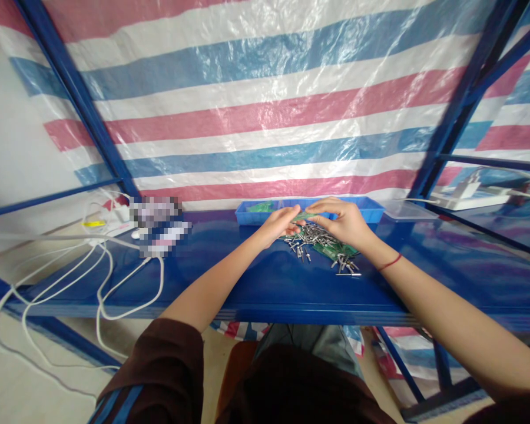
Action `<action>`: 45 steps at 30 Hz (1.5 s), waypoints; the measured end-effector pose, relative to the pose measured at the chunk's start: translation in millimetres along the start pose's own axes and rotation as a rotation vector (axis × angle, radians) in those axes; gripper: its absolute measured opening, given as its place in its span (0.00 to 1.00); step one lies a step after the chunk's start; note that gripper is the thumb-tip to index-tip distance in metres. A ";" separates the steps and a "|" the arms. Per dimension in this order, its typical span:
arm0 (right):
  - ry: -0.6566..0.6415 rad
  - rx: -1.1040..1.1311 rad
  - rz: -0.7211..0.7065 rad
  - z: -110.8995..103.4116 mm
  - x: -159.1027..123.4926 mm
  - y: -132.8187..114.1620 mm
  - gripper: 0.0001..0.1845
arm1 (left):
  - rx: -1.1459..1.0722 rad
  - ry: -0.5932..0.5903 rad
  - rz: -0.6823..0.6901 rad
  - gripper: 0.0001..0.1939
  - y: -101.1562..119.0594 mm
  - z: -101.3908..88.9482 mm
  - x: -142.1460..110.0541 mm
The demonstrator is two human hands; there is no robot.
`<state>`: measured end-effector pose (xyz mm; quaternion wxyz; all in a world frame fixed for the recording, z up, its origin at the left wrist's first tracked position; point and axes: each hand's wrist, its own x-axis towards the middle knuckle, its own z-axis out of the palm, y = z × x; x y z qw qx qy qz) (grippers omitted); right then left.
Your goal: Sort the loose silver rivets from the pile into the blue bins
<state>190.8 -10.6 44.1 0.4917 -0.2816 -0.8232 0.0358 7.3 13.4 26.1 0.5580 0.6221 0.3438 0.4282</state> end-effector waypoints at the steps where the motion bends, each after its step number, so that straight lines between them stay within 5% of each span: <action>1: -0.013 -0.025 -0.049 0.6 0.0 1.1 0.07 | 0.000 0.001 0.035 0.21 -0.6 0.1 -0.2; 6: -0.029 -0.196 -0.113 3.8 -1.6 7.5 0.14 | 0.103 0.149 0.258 0.16 -2.9 -8.3 8.2; 10: -0.058 -0.236 -0.019 4.4 -3.0 6.7 0.20 | 0.327 0.515 0.351 0.11 -0.8 -38.6 20.0; 15: -0.070 -0.233 0.034 5.2 -3.6 5.2 0.19 | 0.997 0.755 0.172 0.17 -2.0 -84.8 16.6; 20: -0.077 -0.242 0.090 5.3 -3.2 8.0 0.19 | 1.284 0.654 -0.102 0.23 -6.2 -100.1 7.7; 25: -0.153 -0.330 0.223 -4.7 0.5 11.9 0.10 | 1.454 0.712 0.090 0.21 -8.2 -93.7 7.3; 29: -0.354 -0.376 0.309 -14.6 0.8 15.4 0.10 | 1.488 0.426 0.134 0.23 -10.4 -93.4 12.0; 32: -0.497 -0.306 0.216 -14.1 -1.9 15.0 0.08 | 1.466 0.355 0.057 0.25 -12.5 -94.5 15.2; 35: -0.502 -0.293 0.028 -1.1 -4.8 10.5 0.09 | 1.466 0.418 0.034 0.27 -13.3 -90.2 13.9; 39: -0.444 -0.525 -0.077 29.7 -5.4 4.9 0.19 | 1.514 0.486 0.196 0.26 -9.1 -72.4 7.5; 45: -0.483 -0.735 0.022 55.0 -3.5 6.1 0.17 | 1.478 0.290 0.354 0.21 -7.7 -45.5 3.6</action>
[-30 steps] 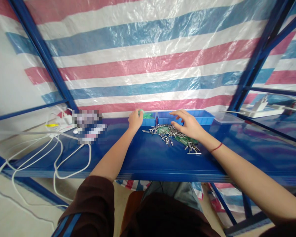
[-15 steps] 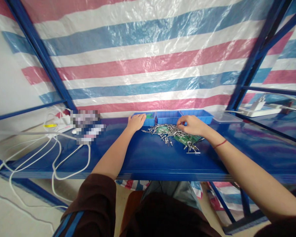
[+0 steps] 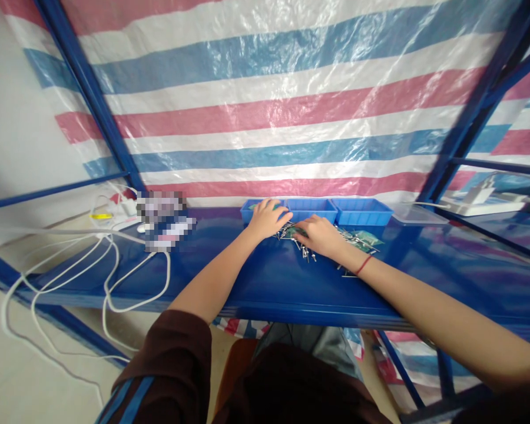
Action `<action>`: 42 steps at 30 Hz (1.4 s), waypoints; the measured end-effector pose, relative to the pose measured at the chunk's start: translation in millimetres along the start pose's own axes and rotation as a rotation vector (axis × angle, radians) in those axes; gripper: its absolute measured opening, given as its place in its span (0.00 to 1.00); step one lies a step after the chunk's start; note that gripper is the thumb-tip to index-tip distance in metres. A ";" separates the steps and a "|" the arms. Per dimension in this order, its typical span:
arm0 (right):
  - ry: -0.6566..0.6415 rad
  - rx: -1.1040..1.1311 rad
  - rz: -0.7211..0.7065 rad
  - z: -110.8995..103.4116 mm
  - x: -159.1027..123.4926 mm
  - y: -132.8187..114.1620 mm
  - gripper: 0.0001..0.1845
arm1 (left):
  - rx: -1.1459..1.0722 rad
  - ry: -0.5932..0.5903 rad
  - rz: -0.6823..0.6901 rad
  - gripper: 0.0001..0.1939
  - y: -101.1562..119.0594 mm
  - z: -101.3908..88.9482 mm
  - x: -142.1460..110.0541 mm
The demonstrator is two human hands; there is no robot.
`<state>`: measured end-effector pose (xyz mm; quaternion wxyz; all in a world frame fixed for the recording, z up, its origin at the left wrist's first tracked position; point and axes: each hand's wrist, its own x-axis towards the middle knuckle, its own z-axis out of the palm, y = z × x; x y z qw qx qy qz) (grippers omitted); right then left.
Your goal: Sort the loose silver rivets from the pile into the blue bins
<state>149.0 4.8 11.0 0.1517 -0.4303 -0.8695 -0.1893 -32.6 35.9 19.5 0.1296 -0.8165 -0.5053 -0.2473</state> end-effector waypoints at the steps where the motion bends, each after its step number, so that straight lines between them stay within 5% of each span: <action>1: 0.003 -0.005 0.001 0.1 0.1 0.0 0.15 | -0.025 -0.012 0.023 0.21 2.0 1.8 -0.3; 7: 0.192 0.067 0.008 -6.6 -2.0 1.9 0.13 | -0.150 0.047 0.102 0.21 7.0 4.8 -0.3; 12: 0.405 0.491 0.217 -8.3 -1.7 10.5 0.12 | -0.409 0.082 0.180 0.18 13.3 -0.7 2.4; 21: 0.435 1.168 0.404 -9.3 -2.8 19.2 0.14 | -1.252 -0.137 -0.119 0.15 25.5 13.5 7.2; 31: 0.406 1.219 0.356 -9.9 -3.9 18.7 0.16 | -1.272 -0.188 -0.136 0.14 31.8 5.0 4.4; 38: 0.617 0.856 0.251 -20.1 -9.7 26.1 0.08 | -1.427 -0.387 -0.392 0.31 38.4 -9.9 4.6; 42: 0.595 0.732 0.072 -24.3 -11.8 21.3 0.06 | -1.444 -0.345 -0.345 0.24 41.7 -9.1 2.8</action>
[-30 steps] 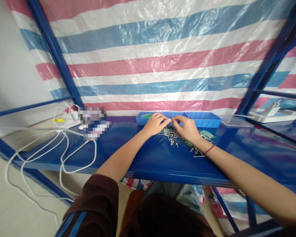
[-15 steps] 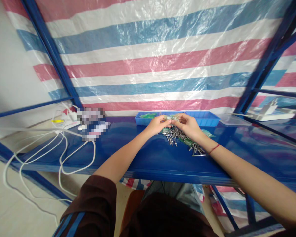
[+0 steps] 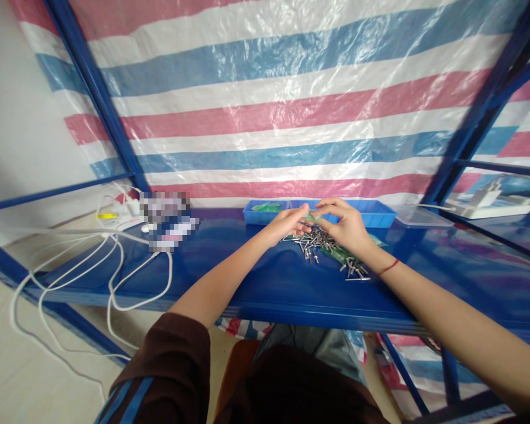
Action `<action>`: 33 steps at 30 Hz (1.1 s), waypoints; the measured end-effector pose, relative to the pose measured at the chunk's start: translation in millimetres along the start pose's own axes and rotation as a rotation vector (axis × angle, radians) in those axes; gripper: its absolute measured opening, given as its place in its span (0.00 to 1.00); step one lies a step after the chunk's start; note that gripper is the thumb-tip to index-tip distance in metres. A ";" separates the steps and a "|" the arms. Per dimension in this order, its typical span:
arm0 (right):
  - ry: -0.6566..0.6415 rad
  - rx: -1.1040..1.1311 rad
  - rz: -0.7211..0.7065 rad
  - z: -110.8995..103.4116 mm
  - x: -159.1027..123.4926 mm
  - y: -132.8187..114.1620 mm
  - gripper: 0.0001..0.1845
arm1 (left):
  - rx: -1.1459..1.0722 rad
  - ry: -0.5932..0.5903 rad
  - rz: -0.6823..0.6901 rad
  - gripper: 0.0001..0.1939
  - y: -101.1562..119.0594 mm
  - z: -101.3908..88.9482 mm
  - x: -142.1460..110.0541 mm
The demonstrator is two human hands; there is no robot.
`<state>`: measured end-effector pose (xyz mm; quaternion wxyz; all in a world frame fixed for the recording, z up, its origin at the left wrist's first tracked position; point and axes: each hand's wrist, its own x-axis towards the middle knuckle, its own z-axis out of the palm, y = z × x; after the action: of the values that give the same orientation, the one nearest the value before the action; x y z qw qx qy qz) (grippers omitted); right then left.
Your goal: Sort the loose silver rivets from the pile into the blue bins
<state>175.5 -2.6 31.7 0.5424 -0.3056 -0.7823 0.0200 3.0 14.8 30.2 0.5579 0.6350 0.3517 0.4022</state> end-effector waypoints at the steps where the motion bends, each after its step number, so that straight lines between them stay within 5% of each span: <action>1: -0.012 -0.012 -0.014 0.8 -0.3 -0.2 0.06 | 0.015 0.015 0.040 0.20 -1.6 0.3 0.6; 4: 0.012 0.011 0.062 4.1 -1.3 2.8 0.08 | 0.078 0.090 0.154 0.15 -6.3 -2.5 4.5; 7: 0.041 0.180 0.292 7.6 -2.2 4.2 0.20 | 0.219 0.172 0.289 0.12 -6.9 -9.5 7.6; 11: -0.176 0.486 0.587 10.2 -2.3 -6.6 0.20 | 0.606 0.195 0.488 0.10 -1.0 -14.1 4.1; 16: -0.192 0.584 0.629 8.6 5.1 -6.7 0.16 | 0.939 0.103 0.675 0.11 8.6 -16.3 -4.4; 20: -0.093 0.286 0.501 8.1 24.4 24.0 0.11 | 1.064 0.259 0.646 0.21 19.1 -35.7 -7.6; 25: -0.123 -0.042 0.216 31.7 55.9 47.9 0.10 | 1.166 0.491 0.504 0.17 18.4 -72.5 -3.5; 33: -0.291 -0.388 0.370 97.0 74.4 28.0 0.18 | 1.419 0.299 0.195 0.23 -12.1 -91.1 6.9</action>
<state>88.0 86.5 44.0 0.3433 -0.5348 -0.7720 0.0124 -76.3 61.4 24.0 -0.0802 0.8104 0.5419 0.2079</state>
